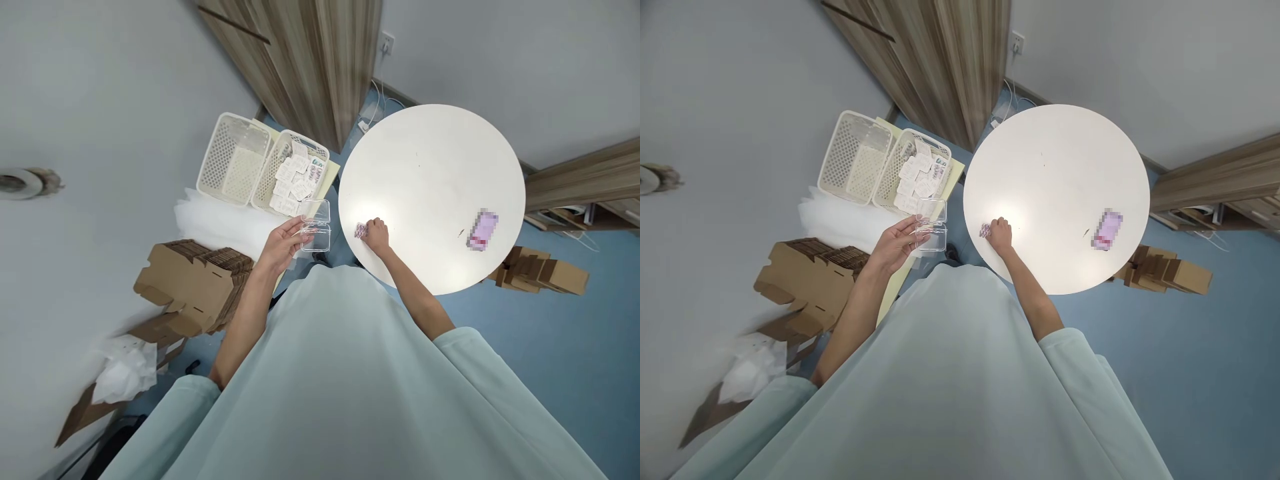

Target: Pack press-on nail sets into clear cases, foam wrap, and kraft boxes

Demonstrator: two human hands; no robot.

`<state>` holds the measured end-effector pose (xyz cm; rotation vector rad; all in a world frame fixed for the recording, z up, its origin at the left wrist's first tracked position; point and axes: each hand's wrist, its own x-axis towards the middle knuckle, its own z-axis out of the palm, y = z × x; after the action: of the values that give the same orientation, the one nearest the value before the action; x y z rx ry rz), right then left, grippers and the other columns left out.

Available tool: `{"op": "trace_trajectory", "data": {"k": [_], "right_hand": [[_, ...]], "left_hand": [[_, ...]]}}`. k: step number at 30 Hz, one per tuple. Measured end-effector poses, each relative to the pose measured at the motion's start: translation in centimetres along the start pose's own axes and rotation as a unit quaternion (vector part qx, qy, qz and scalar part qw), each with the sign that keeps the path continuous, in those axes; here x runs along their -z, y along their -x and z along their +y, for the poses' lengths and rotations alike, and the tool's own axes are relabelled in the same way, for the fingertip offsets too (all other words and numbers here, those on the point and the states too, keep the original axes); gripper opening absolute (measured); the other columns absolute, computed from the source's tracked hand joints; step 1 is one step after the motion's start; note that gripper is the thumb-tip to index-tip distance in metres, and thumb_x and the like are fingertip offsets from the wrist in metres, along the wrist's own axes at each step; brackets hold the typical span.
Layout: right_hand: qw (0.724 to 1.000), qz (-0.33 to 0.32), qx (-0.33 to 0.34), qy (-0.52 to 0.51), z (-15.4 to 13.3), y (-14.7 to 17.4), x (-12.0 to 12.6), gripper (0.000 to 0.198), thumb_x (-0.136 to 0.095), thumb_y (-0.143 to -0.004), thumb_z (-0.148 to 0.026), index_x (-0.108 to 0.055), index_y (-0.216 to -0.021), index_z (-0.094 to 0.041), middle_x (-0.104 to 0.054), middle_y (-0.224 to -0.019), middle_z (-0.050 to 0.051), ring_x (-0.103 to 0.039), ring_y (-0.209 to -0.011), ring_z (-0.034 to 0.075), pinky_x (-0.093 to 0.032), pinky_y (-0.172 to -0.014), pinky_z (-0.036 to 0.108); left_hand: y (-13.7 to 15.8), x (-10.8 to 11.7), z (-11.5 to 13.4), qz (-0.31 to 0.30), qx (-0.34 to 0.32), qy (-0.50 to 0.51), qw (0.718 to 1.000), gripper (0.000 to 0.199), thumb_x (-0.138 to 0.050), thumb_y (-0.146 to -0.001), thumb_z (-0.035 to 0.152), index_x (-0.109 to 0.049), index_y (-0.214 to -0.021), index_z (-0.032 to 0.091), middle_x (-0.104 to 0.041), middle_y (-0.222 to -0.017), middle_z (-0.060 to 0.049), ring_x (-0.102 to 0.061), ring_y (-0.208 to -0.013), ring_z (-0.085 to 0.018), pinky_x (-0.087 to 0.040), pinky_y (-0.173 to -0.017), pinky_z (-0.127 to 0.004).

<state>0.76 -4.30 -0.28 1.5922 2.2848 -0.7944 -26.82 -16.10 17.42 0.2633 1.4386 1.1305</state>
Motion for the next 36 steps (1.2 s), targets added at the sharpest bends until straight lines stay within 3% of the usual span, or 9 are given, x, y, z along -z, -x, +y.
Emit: {"op": "trace_trajectory", "data": {"k": [5,11,17,21,24,27,36], "right_hand": [[0.997,-0.012,-0.013,-0.078,0.3,0.6,0.4,0.025,-0.063,-0.102,-0.014,-0.059,-0.127,-0.015,-0.073,-0.125,0.017,-0.063,-0.107,0.027,-0.042,-0.089,0.034],[0.971,0.028,-0.025,-0.236,1.4,1.9,2.3,0.014,-0.055,-0.107,-0.027,-0.06,-0.119,-0.022,-0.078,-0.116,0.008,-0.064,-0.088,0.021,-0.042,-0.076,0.031],[0.884,0.183,-0.009,-0.431,0.6,5.6,7.9,0.029,-0.067,-0.101,-0.051,-0.062,-0.111,-0.025,-0.077,-0.113,0.006,-0.065,-0.084,0.019,-0.05,-0.082,0.034],[0.843,0.206,0.022,-0.497,-2.0,9.4,12.0,0.039,-0.076,-0.097,-0.062,-0.065,-0.112,-0.027,-0.074,-0.106,0.004,-0.065,-0.089,0.02,-0.052,-0.082,0.034],[0.844,0.174,0.056,-0.504,-4.0,11.5,13.6,0.04,-0.079,-0.095,-0.064,-0.068,-0.11,-0.028,-0.074,-0.104,0.004,-0.065,-0.087,0.02,-0.053,-0.08,0.035],[0.864,0.145,0.074,-0.476,-5.1,12.5,13.8,0.038,-0.076,-0.097,-0.064,-0.07,-0.109,-0.028,-0.075,-0.105,0.003,-0.064,-0.084,0.02,-0.054,-0.08,0.036],[0.897,0.131,0.076,-0.415,-4.8,13.4,13.1,0.036,-0.071,-0.101,-0.063,-0.073,-0.111,-0.029,-0.077,-0.108,0.004,-0.064,-0.084,0.022,-0.056,-0.087,0.039]], "left_hand": [[0.2,-0.3,-0.5,-0.005,0.011,-0.001,1.0,0.065,-0.09,-0.076,0.008,-0.075,-0.139,0.016,-0.076,-0.147,-0.016,-0.076,-0.13,-0.029,-0.062,-0.119,-0.046],[-0.5,-1.5,-1.0,-0.038,0.013,0.003,0.999,0.055,-0.09,-0.081,0.012,-0.077,-0.134,0.016,-0.073,-0.152,-0.016,-0.076,-0.132,-0.03,-0.06,-0.121,-0.048],[-1.2,-3.1,-1.7,-0.057,0.02,0.007,0.998,0.049,-0.089,-0.083,0.015,-0.08,-0.132,0.015,-0.077,-0.145,-0.015,-0.075,-0.131,-0.028,-0.057,-0.125,-0.049],[-1.5,-4.2,-2.0,-0.092,0.033,0.009,0.995,0.047,-0.088,-0.087,0.019,-0.08,-0.133,0.016,-0.077,-0.145,-0.014,-0.073,-0.136,-0.028,-0.055,-0.127,-0.048],[-1.7,-5.2,-2.2,-0.118,0.031,0.013,0.992,0.047,-0.087,-0.089,0.022,-0.079,-0.134,0.014,-0.077,-0.145,-0.016,-0.072,-0.137,-0.03,-0.055,-0.127,-0.049],[-1.8,-5.9,-2.3,-0.142,0.027,0.008,0.989,0.047,-0.085,-0.091,0.025,-0.078,-0.137,0.014,-0.077,-0.146,-0.017,-0.07,-0.142,-0.032,-0.054,-0.126,-0.05],[-1.9,-6.2,-2.4,-0.176,0.03,-0.002,0.984,0.055,-0.087,-0.09,0.025,-0.076,-0.143,0.016,-0.073,-0.152,-0.018,-0.066,-0.147,-0.034,-0.055,-0.125,-0.049]]}}
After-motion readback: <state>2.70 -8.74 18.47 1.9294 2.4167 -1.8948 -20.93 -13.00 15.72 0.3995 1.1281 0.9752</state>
